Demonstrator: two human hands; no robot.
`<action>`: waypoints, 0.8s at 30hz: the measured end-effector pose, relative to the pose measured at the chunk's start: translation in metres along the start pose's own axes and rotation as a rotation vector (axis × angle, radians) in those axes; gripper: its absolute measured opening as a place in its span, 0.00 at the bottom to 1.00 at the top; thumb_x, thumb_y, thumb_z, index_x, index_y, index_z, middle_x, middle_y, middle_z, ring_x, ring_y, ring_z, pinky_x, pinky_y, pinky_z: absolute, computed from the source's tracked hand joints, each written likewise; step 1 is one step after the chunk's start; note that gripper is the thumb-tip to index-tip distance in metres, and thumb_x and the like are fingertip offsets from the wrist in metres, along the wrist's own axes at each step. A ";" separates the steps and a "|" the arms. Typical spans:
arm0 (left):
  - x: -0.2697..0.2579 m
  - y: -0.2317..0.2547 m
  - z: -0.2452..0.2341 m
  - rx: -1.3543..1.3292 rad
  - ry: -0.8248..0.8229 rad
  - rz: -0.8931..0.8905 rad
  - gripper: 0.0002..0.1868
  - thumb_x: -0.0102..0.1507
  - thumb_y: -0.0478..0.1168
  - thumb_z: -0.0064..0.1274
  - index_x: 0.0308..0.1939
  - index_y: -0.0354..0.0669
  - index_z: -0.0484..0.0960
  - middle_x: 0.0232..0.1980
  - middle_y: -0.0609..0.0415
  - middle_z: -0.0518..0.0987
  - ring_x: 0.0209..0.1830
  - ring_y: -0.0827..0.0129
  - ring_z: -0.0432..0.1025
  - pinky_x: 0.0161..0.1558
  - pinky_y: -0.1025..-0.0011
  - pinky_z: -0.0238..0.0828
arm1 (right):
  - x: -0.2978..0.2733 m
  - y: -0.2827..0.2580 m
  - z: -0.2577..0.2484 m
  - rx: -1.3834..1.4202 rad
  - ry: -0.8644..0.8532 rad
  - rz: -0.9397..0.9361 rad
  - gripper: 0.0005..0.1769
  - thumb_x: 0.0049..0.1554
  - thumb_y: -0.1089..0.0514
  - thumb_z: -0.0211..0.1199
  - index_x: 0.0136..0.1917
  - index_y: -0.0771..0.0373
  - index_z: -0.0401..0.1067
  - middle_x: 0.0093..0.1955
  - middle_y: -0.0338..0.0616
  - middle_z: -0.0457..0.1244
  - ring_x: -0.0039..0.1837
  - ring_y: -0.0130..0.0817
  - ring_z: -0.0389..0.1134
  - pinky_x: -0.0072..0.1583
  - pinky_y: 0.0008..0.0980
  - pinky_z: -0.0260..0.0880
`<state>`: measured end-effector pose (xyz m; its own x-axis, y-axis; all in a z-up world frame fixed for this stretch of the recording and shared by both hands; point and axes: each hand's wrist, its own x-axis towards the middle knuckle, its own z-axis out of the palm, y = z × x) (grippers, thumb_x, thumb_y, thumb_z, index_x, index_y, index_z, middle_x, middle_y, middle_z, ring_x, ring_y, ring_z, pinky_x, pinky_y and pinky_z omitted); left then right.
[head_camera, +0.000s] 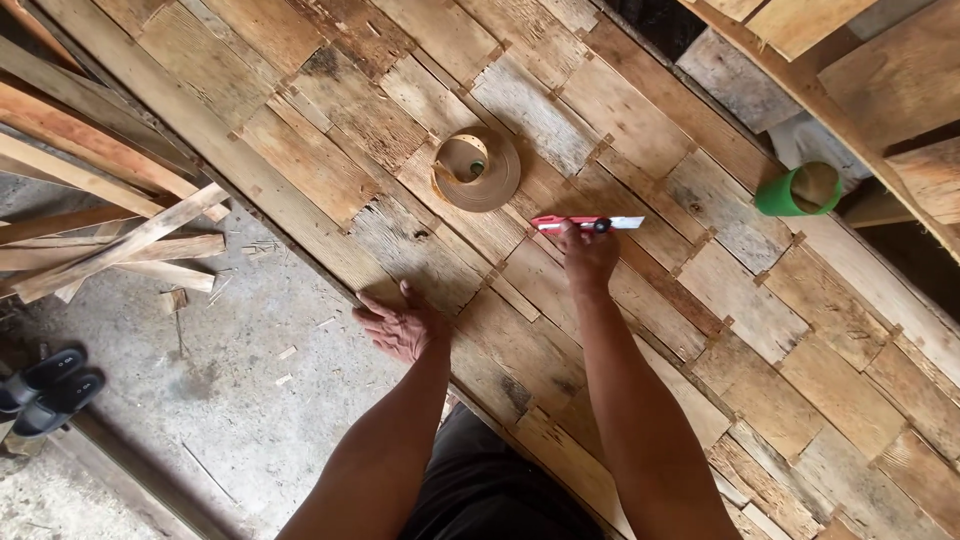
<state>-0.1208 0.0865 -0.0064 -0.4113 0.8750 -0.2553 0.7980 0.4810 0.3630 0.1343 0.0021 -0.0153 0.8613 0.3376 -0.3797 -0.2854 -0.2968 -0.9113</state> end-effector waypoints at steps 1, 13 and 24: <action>0.000 0.000 0.000 0.007 0.000 -0.005 0.47 0.68 0.72 0.37 0.83 0.54 0.44 0.85 0.42 0.46 0.81 0.48 0.48 0.76 0.49 0.44 | 0.001 0.002 -0.002 -0.004 -0.003 0.007 0.10 0.59 0.60 0.70 0.50 0.66 0.74 0.42 0.42 0.71 0.39 0.27 0.70 0.38 0.27 0.72; -0.002 0.004 -0.007 -0.001 -0.030 -0.009 0.48 0.68 0.72 0.35 0.83 0.52 0.43 0.84 0.40 0.45 0.81 0.47 0.48 0.77 0.53 0.43 | -0.003 -0.016 -0.002 -0.210 -0.110 -0.233 0.06 0.62 0.62 0.66 0.50 0.67 0.73 0.41 0.44 0.70 0.39 0.26 0.72 0.37 0.27 0.73; -0.003 0.007 -0.007 0.017 -0.039 -0.017 0.48 0.68 0.73 0.34 0.83 0.53 0.42 0.85 0.42 0.43 0.81 0.47 0.47 0.76 0.51 0.42 | 0.019 0.007 -0.012 -0.148 -0.176 -0.160 0.08 0.62 0.59 0.68 0.48 0.66 0.73 0.39 0.42 0.69 0.38 0.26 0.70 0.39 0.27 0.74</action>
<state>-0.1172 0.0874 0.0027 -0.4074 0.8639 -0.2961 0.7985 0.4943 0.3436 0.1537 -0.0048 -0.0271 0.8007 0.5366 -0.2663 -0.0758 -0.3502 -0.9336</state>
